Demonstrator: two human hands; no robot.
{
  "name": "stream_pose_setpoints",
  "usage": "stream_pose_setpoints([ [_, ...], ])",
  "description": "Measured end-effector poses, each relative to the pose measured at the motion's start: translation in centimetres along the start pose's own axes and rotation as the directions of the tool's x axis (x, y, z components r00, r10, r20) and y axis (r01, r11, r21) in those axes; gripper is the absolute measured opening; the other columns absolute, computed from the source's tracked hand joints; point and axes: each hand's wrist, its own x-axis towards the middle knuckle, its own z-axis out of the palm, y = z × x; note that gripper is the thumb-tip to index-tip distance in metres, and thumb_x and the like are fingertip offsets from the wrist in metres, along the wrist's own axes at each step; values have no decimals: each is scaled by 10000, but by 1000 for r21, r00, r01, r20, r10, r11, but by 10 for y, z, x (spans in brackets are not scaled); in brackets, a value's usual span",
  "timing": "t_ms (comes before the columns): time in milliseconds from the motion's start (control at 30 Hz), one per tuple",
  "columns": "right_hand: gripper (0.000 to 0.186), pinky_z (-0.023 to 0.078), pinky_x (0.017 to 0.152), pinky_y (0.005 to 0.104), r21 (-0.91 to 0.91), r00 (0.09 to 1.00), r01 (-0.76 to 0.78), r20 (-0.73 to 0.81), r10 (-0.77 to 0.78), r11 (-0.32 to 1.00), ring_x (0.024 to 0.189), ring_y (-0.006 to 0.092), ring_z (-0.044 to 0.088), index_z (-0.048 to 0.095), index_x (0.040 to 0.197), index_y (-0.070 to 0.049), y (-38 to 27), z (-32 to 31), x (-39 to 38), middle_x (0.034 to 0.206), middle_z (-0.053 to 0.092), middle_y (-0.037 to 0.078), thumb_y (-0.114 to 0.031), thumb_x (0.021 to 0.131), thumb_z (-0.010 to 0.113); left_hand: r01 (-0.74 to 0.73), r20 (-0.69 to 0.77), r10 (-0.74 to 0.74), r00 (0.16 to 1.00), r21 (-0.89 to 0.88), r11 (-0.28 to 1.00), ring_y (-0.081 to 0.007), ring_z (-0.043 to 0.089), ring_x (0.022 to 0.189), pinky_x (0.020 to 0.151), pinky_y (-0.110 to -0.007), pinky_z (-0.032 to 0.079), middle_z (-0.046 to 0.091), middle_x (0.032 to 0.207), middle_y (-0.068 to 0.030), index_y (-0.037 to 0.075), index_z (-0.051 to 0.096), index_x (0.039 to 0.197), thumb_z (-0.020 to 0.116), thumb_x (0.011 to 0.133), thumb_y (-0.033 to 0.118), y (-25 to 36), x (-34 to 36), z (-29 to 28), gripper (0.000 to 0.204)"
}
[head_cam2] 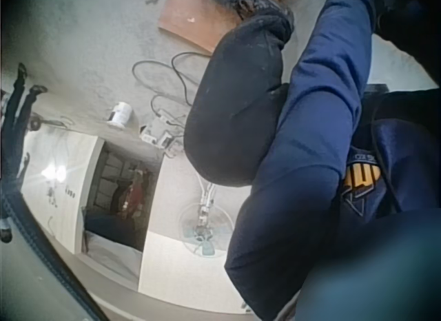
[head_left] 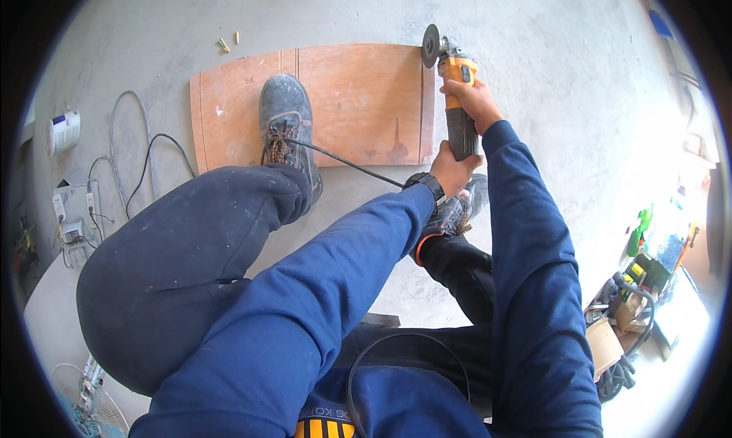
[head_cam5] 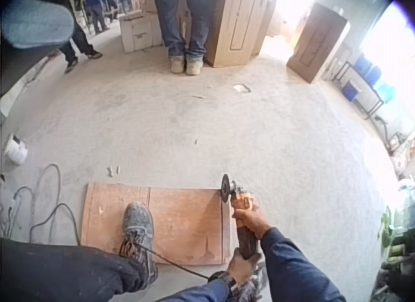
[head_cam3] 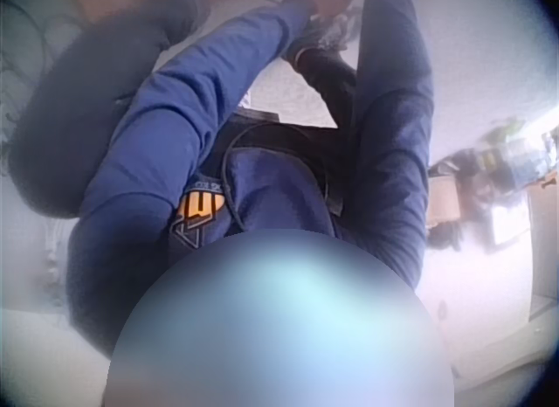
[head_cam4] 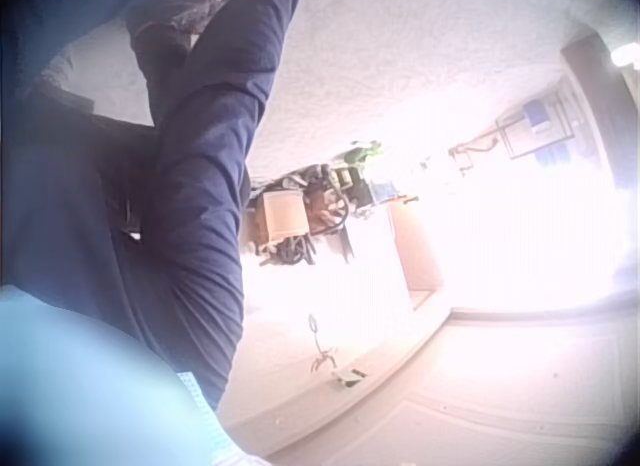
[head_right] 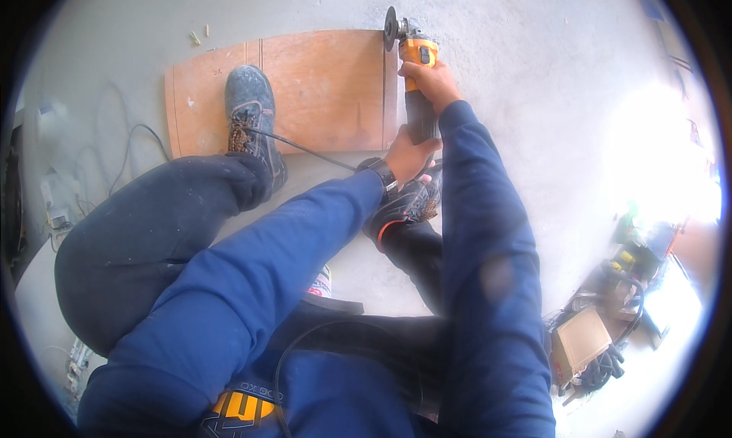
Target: The person uses an angle grinder to cut a rectangular wooden board on the floor. They reposition the board and continue cutting along marked lines, then lift and inspect the cut piece.
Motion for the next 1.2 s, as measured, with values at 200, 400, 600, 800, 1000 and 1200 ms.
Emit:
stream_pose_setpoints([
  [200, 452, 568, 674, 365, -3, 1000, -18, -5, 18, 1000, 742, 213, 677, 685, 1126, 4, -1, 2, 0, 912, 697, 104, -243, 773, 818, 1, 1, -1, 1000, -11, 1000, -239, 649, 1028, 744, -431, 636, 574, 1284, -134, 26, 390, 1447, 769, 904, 343, -1, -2, -1, 734],
  [400, 452, 572, 666, 360, -15, 1000, -23, -3, 23, 1000, 737, 214, 686, 683, 1129, 9, -3, 2, -4, 910, 702, 108, -241, 776, 814, 7, 17, -7, 1000, -38, 999, -246, 650, 1042, 743, -430, 637, 572, 1298, -138, 30, 386, 1455, 769, 900, 347, -2, -5, -1, 745],
  [600, 461, 568, 668, 364, -7, 1000, -2, -3, 2, 1000, 737, 217, 682, 680, 1135, 12, -3, 5, -8, 909, 698, 106, -244, 775, 815, 9, 11, -9, 1000, -40, 999, -251, 649, 1050, 744, -434, 635, 571, 1307, -136, 30, 386, 1456, 766, 901, 339, -4, -7, -2, 741],
  [800, 480, 567, 674, 369, -12, 1000, -4, 1, 4, 1000, 745, 215, 677, 669, 1152, 15, -5, 6, -11, 915, 693, 101, -245, 777, 814, -5, 21, 6, 1000, -49, 999, -253, 651, 1055, 746, -442, 634, 575, 1311, -136, 29, 389, 1452, 762, 906, 332, -5, -8, -3, 727],
  [1000, 488, 569, 689, 367, 0, 1000, 8, 14, -8, 1000, 760, 214, 678, 662, 1166, 14, -5, 7, -15, 926, 695, 100, -241, 778, 812, 0, 8, 0, 1000, -42, 999, -229, 648, 1023, 742, -416, 627, 580, 1284, -124, 33, 393, 1440, 764, 905, 338, -4, -13, -3, 719],
  [1200, 483, 571, 680, 362, -2, 1000, 6, 4, -6, 1000, 756, 212, 678, 662, 1172, 6, -2, 8, -15, 924, 695, 100, -232, 779, 809, -1, 2, 1, 1000, -47, 999, -216, 645, 1005, 718, -392, 612, 581, 1275, -122, 29, 396, 1431, 766, 904, 346, -6, -15, -2, 718],
])
